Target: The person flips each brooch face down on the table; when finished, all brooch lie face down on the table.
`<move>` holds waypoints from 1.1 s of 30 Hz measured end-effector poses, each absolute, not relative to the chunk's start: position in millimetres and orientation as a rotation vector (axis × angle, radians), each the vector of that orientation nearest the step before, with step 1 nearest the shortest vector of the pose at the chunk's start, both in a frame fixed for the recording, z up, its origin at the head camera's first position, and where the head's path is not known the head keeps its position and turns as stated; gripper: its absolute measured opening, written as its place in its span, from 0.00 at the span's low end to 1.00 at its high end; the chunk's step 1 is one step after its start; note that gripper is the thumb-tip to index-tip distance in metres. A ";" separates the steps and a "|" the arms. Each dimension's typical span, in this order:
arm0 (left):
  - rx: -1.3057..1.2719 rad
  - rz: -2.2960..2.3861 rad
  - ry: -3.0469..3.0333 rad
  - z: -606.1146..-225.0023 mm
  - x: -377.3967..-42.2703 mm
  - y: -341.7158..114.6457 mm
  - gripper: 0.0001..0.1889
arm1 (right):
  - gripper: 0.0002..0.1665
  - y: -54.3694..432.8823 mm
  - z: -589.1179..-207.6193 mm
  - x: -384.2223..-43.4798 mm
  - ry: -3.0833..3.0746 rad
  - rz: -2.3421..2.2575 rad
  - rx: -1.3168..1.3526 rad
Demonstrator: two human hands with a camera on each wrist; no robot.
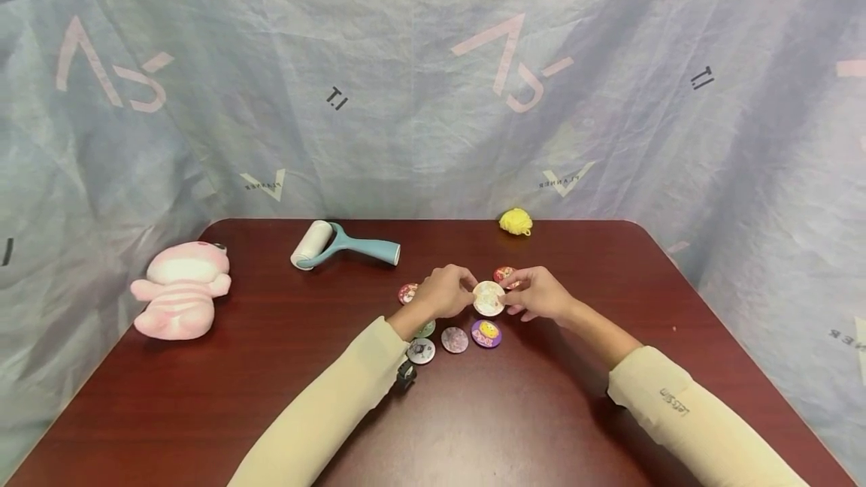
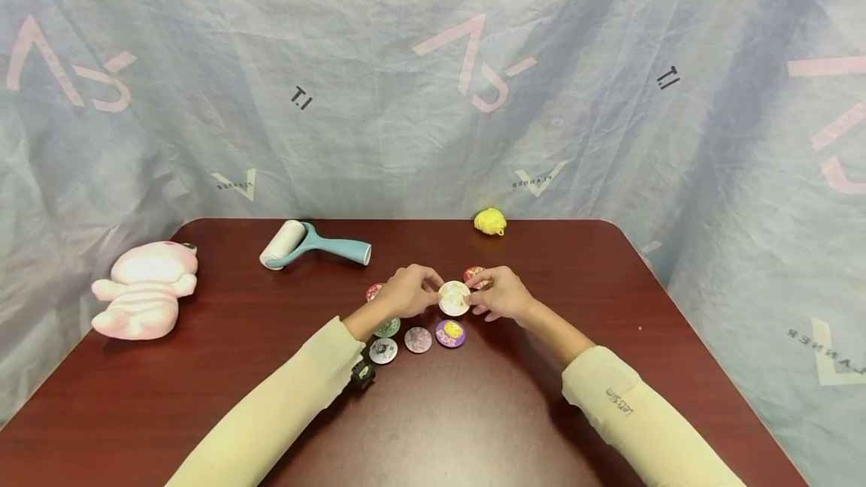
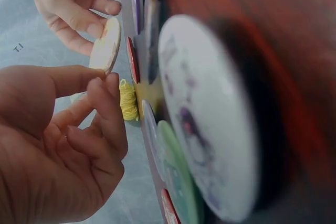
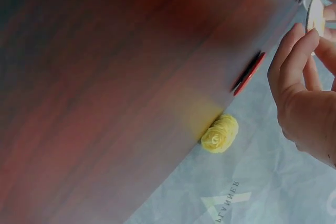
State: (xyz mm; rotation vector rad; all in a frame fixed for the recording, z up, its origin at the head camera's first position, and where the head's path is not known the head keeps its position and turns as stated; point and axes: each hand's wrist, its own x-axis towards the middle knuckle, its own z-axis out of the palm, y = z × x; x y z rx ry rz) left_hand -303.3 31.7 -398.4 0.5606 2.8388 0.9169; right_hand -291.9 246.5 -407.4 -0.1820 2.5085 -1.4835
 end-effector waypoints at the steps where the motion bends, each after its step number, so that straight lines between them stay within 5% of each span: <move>1: 0.570 0.945 2.830 -399.0 -303.0 30.8 0.09 | 0.17 245.9 -406.2 -290.5 2.512 -1.492 -0.175; 20: 0.495 1.467 2.514 -406.0 -301.6 33.0 0.09 | 0.19 243.0 -403.0 -282.2 2.250 -1.799 -0.022; 33: 0.527 1.360 2.648 -406.5 -300.5 27.8 0.05 | 0.19 243.9 -401.8 -280.5 2.202 -1.810 -0.035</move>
